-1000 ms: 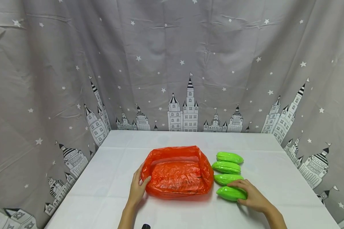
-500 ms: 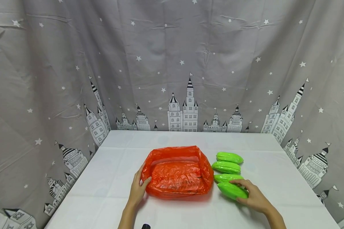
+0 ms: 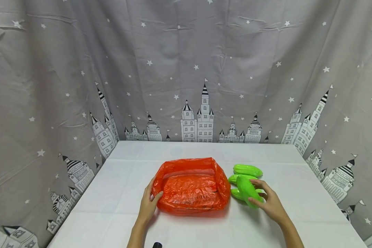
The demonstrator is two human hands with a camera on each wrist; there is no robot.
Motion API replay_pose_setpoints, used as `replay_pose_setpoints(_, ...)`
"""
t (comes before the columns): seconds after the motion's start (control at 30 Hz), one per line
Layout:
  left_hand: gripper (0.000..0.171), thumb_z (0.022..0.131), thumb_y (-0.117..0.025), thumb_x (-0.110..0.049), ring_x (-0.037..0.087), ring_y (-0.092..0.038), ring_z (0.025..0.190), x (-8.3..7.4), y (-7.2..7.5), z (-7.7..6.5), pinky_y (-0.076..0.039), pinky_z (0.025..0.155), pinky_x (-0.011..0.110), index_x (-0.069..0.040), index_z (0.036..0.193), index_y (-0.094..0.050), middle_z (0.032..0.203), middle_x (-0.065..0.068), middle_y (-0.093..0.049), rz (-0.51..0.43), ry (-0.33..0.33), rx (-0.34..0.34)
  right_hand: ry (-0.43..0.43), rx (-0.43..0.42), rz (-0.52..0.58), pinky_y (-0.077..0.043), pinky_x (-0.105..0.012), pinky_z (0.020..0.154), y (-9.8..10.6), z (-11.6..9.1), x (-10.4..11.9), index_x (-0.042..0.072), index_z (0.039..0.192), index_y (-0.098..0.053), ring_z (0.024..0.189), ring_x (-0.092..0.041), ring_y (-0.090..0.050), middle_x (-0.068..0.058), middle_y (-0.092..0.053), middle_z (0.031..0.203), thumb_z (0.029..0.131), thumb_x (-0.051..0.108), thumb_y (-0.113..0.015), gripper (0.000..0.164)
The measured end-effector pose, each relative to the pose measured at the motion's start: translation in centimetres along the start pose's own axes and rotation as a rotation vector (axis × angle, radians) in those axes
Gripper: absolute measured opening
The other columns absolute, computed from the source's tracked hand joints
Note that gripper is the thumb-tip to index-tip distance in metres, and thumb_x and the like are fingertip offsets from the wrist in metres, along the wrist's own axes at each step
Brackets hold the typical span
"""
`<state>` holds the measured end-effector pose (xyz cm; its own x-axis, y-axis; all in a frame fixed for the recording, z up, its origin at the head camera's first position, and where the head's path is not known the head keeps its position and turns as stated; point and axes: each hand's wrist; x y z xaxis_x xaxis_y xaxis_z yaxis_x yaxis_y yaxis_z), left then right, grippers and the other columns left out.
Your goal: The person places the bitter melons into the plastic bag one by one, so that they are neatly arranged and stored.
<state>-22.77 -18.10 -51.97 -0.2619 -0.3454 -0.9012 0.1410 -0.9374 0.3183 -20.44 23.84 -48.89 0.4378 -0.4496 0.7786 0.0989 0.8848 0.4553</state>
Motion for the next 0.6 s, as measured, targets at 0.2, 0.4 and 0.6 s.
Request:
replay_pose_setpoints(0.2,0.063,0.09,-0.058,-0.011,0.044,-0.032,0.126,0.1,0.2,0.0,-0.029,0.098,0.062,-0.008,0.145,-0.028,0.139,0.025,-0.031,-0.002,0.008,0.003,-0.048,-0.06,0.137,-0.049,-0.022,0.079,-1.5,2.0,1.1,0.004,0.128,-0.048,0.101,-0.01,-0.049,-0.012,-0.052,0.122,0.076,0.005,-0.074,0.058)
replay_pose_setpoints(0.4,0.062,0.09,-0.058,-0.009,0.044,-0.032,0.126,0.0,0.1,0.1,-0.029,0.098,0.062,-0.008,0.144,-0.028,0.139,0.025,-0.032,-0.006,-0.004,0.006,-0.043,-0.079,0.155,-0.051,-0.028,0.075,-3.4,3.3,4.9,-0.003,0.127,-0.048,0.098,-0.02,-0.051,-0.019,-0.053,0.12,0.075,0.001,-0.074,0.058)
replay_pose_setpoints(0.6,0.063,0.09,-0.059,-0.01,0.044,-0.033,0.125,0.1,0.1,0.0,-0.03,0.098,0.061,-0.008,0.144,-0.028,0.138,0.025,-0.032,-0.001,-0.006,0.006,-0.039,-0.077,0.24,-0.052,-0.032,0.077,-5.8,4.0,6.2,0.001,0.134,-0.044,0.099,-0.026,-0.051,-0.02,-0.053,0.12,0.078,0.001,-0.071,0.062)
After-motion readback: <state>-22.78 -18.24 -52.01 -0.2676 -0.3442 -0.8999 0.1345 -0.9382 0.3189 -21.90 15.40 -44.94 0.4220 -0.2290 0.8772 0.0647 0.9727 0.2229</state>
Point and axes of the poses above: each hand's wrist, its own z-axis towards the middle knuckle, its own y-axis out of the back of the hand, x = y × z
